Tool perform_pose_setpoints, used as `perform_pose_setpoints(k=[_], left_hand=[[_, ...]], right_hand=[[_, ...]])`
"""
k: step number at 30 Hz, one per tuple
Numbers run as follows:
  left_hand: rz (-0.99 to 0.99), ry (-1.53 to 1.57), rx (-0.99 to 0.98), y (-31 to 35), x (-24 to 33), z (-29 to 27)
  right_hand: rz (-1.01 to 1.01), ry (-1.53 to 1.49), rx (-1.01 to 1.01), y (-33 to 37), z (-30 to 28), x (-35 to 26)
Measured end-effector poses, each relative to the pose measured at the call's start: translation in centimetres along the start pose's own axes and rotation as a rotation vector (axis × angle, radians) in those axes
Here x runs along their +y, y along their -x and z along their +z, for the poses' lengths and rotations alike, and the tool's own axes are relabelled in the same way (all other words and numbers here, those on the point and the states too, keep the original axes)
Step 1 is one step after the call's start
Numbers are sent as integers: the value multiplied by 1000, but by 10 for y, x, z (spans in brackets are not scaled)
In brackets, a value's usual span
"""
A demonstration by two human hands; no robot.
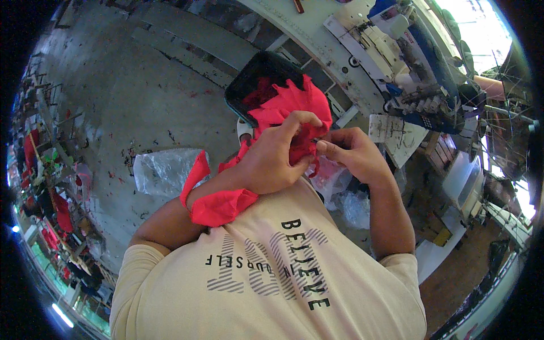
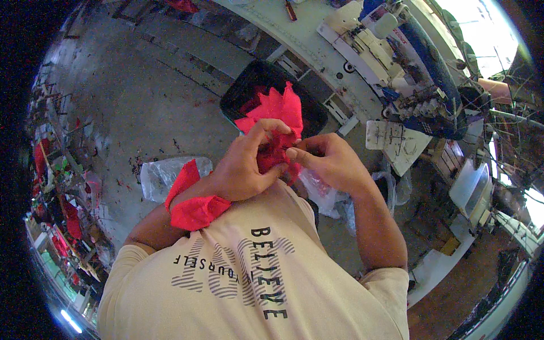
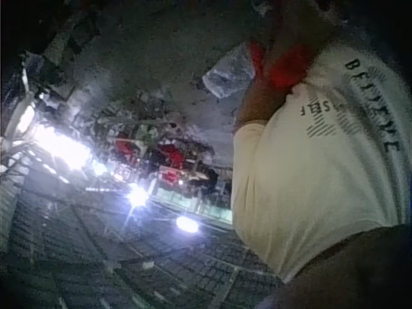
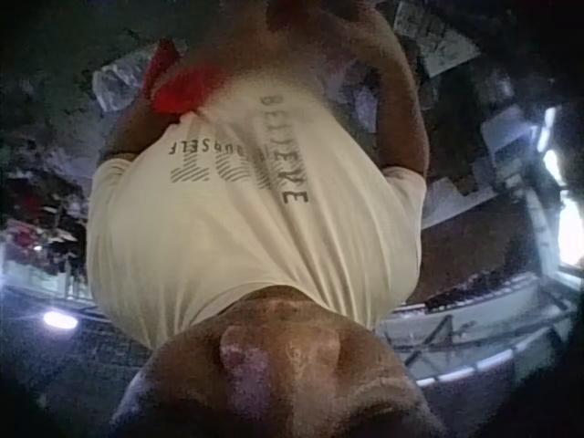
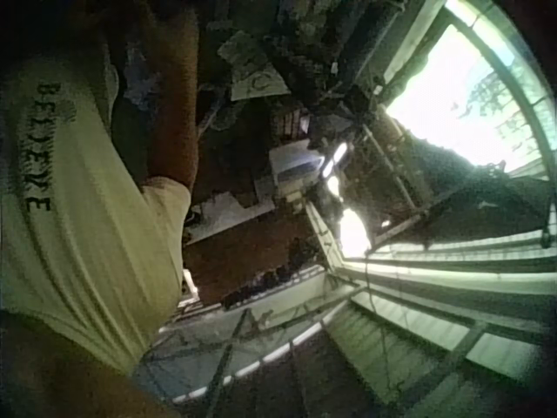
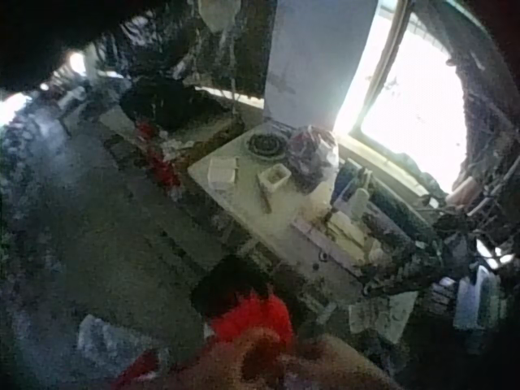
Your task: The person removes red fabric pieces from a plastic bag, unfolds and aligns them, then uses scissors to cut the fabric into smaller pieces. The cut pieces are placed into a black bin on the floor.
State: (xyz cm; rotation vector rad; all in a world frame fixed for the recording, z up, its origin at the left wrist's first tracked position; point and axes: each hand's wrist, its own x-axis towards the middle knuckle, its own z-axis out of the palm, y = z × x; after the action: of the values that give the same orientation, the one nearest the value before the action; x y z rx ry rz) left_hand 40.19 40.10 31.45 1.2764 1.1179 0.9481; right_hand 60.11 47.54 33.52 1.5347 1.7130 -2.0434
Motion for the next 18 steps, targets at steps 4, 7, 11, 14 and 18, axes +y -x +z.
perform_pose_setpoints(k=[4, 7, 11, 14, 18], left_hand=[[-7, 19, -10, 0, 3, 0], [30, -50, -3, 1, 6, -1], [61, -88, 3, 0, 4, 0], [34, -40, -2, 1, 2, -1], [33, -84, -5, 0, 1, -2]], right_hand=[[-12, -29, 0, 0, 0, -1], [-4, -61, -5, -4, 3, 3], [26, -101, 25, -9, 8, 12], [57, -192, 4, -10, 8, 10], [79, -267, 0, -11, 9, 9]])
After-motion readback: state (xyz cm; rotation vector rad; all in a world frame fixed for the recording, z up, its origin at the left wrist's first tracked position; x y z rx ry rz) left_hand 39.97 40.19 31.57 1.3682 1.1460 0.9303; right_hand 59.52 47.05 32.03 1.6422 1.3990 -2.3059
